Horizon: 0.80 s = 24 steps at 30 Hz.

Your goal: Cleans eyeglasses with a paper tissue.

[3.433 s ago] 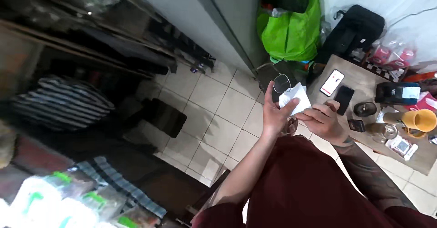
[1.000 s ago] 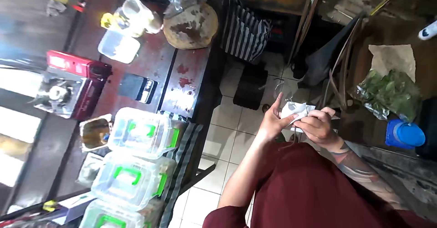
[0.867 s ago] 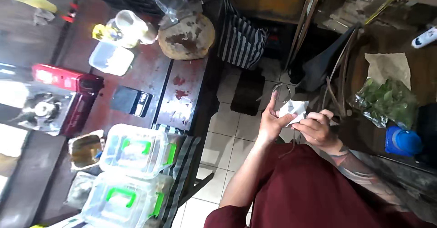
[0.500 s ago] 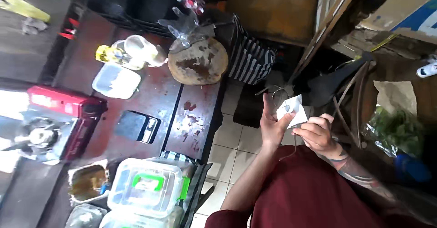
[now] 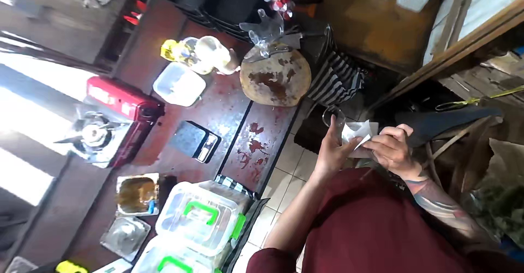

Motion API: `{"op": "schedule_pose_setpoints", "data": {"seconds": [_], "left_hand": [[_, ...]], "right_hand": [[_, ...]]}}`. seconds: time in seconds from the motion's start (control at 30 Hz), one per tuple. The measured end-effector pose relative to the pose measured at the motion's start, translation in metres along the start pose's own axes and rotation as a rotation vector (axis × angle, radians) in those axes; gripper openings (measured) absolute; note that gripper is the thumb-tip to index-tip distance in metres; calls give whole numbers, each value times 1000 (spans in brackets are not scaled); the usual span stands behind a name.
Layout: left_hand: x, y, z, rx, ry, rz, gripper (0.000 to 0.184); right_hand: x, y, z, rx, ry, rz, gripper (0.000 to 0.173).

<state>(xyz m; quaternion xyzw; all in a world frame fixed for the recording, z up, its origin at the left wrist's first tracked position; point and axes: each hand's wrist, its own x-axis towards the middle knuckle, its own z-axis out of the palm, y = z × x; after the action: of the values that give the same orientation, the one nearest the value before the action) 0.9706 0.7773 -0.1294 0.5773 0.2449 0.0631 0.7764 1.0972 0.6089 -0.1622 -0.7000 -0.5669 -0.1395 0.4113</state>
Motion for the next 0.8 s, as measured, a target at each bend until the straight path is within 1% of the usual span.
{"op": "schedule_pose_setpoints", "data": {"seconds": [0.1, 0.2, 0.27, 0.33, 0.37, 0.4, 0.43, 0.47, 0.5, 0.53, 0.57, 0.6, 0.63, 0.67, 0.7, 0.73, 0.8], "left_hand": [[9, 9, -9, 44, 66, -37, 97], [19, 16, -20, 95, 134, -72, 100], [27, 20, -23, 130, 160, -73, 103], [35, 22, -25, 170, 143, -84, 104], [39, 22, -26, 169, 114, -95, 101], [43, 20, -26, 162, 88, -98, 92], [49, 17, -25, 150, 79, -90, 78], [54, 13, -24, 131, 126, -73, 62], [61, 10, -20, 86, 235, -49, 44], [67, 6, -15, -9, 371, -11, 30], [75, 5, -12, -132, 506, 50, 27], [83, 6, -9, -233, 613, 146, 27], [89, 9, -8, -300, 676, 255, 24], [94, 16, -6, -310, 689, 360, 20], [98, 28, -4, -269, 679, 463, 19], [101, 43, 0, -187, 681, 559, 22], [104, 76, 11, 38, 709, 714, 36]], "right_hand": [[13, 26, 11, 54, -41, -5, 13], [32, 54, 25, 102, -67, -63, 13], [50, 74, 31, 118, -53, -99, 13], [76, 96, 32, 129, -11, -96, 9], [91, 108, 29, 146, -1, -91, 8], [106, 122, 25, 168, 9, -95, 8], [121, 136, 19, 188, 14, -106, 9], [137, 150, 13, 206, 17, -121, 9], [153, 162, 6, 222, 14, -134, 10], [168, 173, -1, 241, 11, -145, 11], [182, 181, -8, 265, 12, -151, 13], [195, 188, -15, 287, 13, -146, 14], [206, 194, -22, 309, 14, -145, 15], [218, 199, -28, 334, 20, -153, 15], [229, 203, -34, 368, 23, -164, 15], [239, 206, -38, 402, 23, -174, 16], [259, 208, -46, 487, 26, -199, 16]]}}
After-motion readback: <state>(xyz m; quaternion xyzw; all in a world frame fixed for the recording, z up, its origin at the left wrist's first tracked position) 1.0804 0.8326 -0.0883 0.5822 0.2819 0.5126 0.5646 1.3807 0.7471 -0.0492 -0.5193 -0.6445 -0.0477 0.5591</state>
